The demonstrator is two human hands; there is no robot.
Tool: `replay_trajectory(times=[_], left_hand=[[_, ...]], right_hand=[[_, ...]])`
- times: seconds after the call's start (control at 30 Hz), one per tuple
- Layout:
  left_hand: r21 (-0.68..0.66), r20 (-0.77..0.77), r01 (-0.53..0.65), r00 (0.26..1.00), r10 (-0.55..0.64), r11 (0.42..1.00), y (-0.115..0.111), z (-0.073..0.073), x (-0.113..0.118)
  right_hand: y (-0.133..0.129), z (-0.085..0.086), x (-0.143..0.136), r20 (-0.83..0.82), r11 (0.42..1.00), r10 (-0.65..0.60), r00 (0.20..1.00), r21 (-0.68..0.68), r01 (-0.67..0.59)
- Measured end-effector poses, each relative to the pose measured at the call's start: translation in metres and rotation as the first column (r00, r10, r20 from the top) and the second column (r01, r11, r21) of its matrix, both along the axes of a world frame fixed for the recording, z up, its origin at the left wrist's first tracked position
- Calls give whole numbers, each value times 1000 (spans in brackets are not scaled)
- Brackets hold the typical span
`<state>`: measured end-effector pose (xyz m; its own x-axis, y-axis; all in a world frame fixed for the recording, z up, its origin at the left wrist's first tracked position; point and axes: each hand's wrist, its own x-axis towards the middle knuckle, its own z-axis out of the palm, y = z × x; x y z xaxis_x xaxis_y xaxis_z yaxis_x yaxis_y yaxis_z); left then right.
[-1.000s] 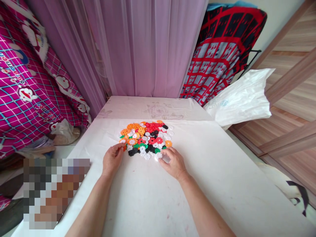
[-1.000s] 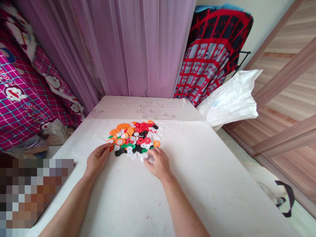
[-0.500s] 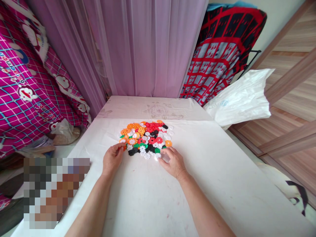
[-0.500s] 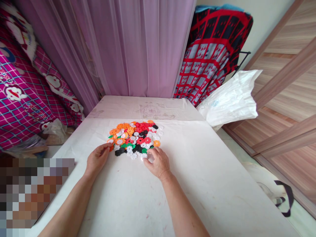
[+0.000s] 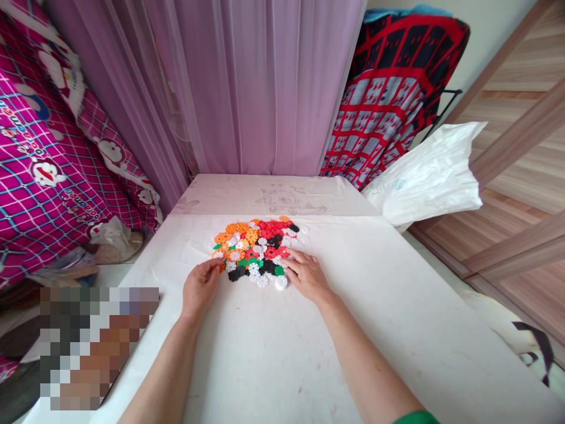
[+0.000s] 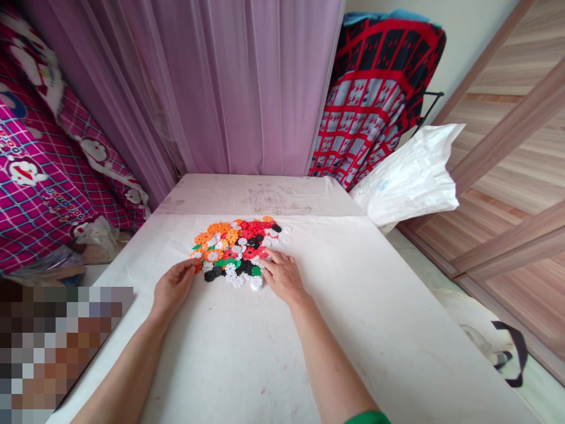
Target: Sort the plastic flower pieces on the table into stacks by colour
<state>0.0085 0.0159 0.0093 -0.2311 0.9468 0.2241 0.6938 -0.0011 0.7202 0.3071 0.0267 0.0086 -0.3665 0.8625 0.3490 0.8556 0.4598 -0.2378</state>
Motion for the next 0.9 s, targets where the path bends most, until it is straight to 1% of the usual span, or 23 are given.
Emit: replay_trajectory(times=[0.1,0.2,0.3,0.37,0.43,0.5,0.57,0.63,0.7,0.8,0.87,0.9], left_hand=[[-10,-8,-9,1000,9,1000,-1,2,1],[-10,-21,-13,1000,13,1000,-1,3,2],[-11,-20,-11,1000,11,1000,-1,3,1],[-11,-16,-6,1000,6,1000,-1,2,1],[-5,-13,-1,1000,1,1000,-1,1,1],[0,-9,6,1000,-6,1000,-1,-1,0],[4,-4,12,1000,-12,1000,0,-2,-1],[7,-3,13,1000,-13,1000,1,-4,-2],[9,-5,10,1000,-10,1000,2,-5,-3],[-2,-4,13,1000,-13,1000,2,-5,-3],[-8,-6,12,1000,-12,1000,2,-4,-3],[-9,-7,10,1000,-10,1000,1,-3,-2]], right_hand=[[0,-6,1,-22,992,-120,993,26,120],[-3,-12,6,-60,969,-236,970,64,240],[-8,-13,10,-91,948,-297,951,95,305],[-10,-12,10,-99,947,-285,953,121,296],[-9,-9,7,-71,968,-207,976,132,215],[-7,-8,4,-27,987,-117,993,106,119],[-6,-8,2,-18,994,-78,997,69,79],[-5,-11,4,-56,993,-94,994,68,98],[-6,-15,9,-128,986,-121,984,103,134],[-9,-19,16,-256,959,-190,948,157,235],[-10,-18,18,-292,940,-246,924,161,301],[-11,-16,18,-284,935,-262,922,160,315]])
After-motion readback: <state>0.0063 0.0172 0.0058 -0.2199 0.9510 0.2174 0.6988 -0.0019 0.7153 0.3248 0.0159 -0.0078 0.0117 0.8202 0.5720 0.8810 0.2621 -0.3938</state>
